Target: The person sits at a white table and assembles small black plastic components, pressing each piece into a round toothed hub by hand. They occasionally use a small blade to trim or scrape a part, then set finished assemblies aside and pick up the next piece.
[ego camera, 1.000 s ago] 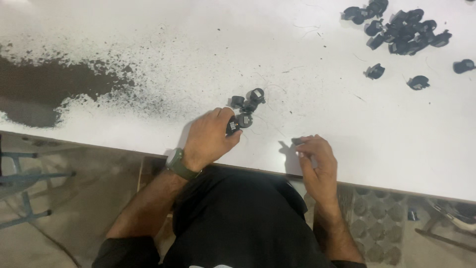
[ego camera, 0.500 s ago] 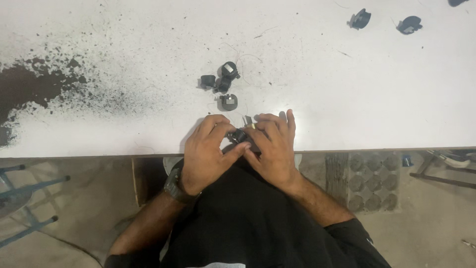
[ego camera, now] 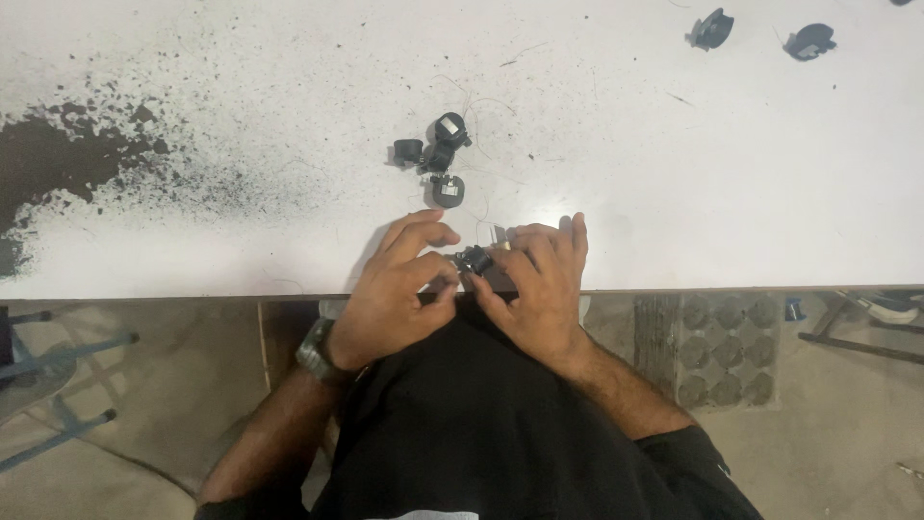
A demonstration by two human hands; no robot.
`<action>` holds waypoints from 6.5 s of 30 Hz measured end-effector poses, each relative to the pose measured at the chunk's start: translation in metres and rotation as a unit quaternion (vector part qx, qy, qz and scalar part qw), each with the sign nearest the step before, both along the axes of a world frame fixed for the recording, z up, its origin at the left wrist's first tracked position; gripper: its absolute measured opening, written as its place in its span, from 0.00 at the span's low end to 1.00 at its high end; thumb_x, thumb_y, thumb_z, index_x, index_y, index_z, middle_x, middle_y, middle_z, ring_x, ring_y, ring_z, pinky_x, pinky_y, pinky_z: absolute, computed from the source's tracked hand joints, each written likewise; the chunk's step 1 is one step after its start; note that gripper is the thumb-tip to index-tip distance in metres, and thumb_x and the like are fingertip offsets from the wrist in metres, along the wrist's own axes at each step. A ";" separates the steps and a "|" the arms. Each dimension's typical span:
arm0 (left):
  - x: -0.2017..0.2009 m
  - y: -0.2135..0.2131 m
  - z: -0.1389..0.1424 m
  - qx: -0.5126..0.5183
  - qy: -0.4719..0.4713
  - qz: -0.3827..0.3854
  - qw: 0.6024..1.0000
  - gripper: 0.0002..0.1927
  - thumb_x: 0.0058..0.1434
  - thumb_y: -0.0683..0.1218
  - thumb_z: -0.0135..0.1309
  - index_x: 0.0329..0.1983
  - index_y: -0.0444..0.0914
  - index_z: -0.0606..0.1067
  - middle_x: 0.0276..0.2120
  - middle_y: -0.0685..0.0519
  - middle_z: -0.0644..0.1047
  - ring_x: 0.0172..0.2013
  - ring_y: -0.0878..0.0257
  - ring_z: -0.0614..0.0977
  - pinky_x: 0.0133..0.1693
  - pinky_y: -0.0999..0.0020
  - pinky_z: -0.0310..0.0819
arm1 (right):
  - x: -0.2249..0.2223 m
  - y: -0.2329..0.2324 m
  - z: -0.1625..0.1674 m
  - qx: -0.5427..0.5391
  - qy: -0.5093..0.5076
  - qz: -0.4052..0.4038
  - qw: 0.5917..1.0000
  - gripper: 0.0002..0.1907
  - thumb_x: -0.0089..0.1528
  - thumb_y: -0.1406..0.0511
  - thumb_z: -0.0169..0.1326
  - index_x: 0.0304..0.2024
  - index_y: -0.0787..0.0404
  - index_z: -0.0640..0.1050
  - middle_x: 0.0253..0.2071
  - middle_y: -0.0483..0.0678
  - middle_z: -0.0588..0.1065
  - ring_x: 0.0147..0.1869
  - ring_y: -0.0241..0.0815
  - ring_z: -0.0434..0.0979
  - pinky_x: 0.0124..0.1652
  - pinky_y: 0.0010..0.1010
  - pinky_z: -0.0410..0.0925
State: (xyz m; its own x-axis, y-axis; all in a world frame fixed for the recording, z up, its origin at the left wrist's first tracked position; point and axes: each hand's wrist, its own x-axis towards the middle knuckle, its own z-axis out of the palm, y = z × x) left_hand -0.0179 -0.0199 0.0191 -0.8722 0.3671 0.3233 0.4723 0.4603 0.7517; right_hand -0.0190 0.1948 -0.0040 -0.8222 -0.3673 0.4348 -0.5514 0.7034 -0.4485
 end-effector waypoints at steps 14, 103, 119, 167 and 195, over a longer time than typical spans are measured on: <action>0.028 0.018 0.007 -0.142 0.148 0.108 0.973 0.15 0.59 0.49 0.66 0.44 0.37 0.77 0.59 0.45 0.70 0.65 0.49 0.68 0.62 0.47 0.65 | 0.012 0.019 -0.014 -0.121 0.031 0.063 0.990 0.19 0.60 0.75 0.63 0.51 0.59 0.73 0.47 0.48 0.73 0.61 0.50 0.75 0.78 0.63 0.47; 0.029 0.010 -0.021 -0.093 0.120 0.162 0.975 0.09 0.60 0.43 0.63 0.43 0.41 0.80 0.55 0.53 0.75 0.63 0.56 0.71 0.69 0.44 0.56 | -0.006 0.007 -0.007 -0.010 -0.004 0.037 0.999 0.20 0.53 0.63 0.71 0.45 0.60 0.79 0.47 0.48 0.71 0.63 0.53 0.69 0.74 0.68 0.42; 0.016 0.014 -0.014 -0.047 0.055 0.100 0.992 0.08 0.63 0.39 0.62 0.43 0.40 0.76 0.54 0.55 0.76 0.63 0.55 0.75 0.66 0.47 0.62 | -0.006 0.005 0.001 0.003 0.006 0.072 0.997 0.19 0.51 0.63 0.71 0.41 0.59 0.80 0.45 0.48 0.71 0.61 0.51 0.70 0.74 0.67 0.39; 0.022 0.021 -0.015 0.065 -0.048 0.102 0.991 0.09 0.55 0.37 0.61 0.34 0.37 0.72 0.30 0.52 0.76 0.31 0.57 0.80 0.33 0.63 0.74 | 0.020 0.012 -0.029 -0.124 0.023 0.115 0.985 0.18 0.54 0.76 0.64 0.45 0.61 0.75 0.38 0.50 0.75 0.54 0.52 0.79 0.72 0.60 0.57; 0.011 0.016 0.005 -0.087 0.054 0.151 0.983 0.17 0.55 0.48 0.67 0.43 0.37 0.75 0.48 0.50 0.79 0.50 0.52 0.74 0.50 0.54 0.69 | -0.004 0.006 0.015 0.034 -0.049 0.056 0.997 0.25 0.52 0.61 0.70 0.51 0.60 0.81 0.47 0.50 0.69 0.65 0.55 0.65 0.70 0.72 0.40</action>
State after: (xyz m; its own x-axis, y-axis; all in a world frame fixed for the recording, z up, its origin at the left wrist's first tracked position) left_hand -0.0065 -0.0034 0.0238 -0.9138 0.1541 0.3759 0.3671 0.7094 0.6017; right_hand -0.0229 0.2004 0.0106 -0.8115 -0.4852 0.3255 -0.5843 0.6700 -0.4580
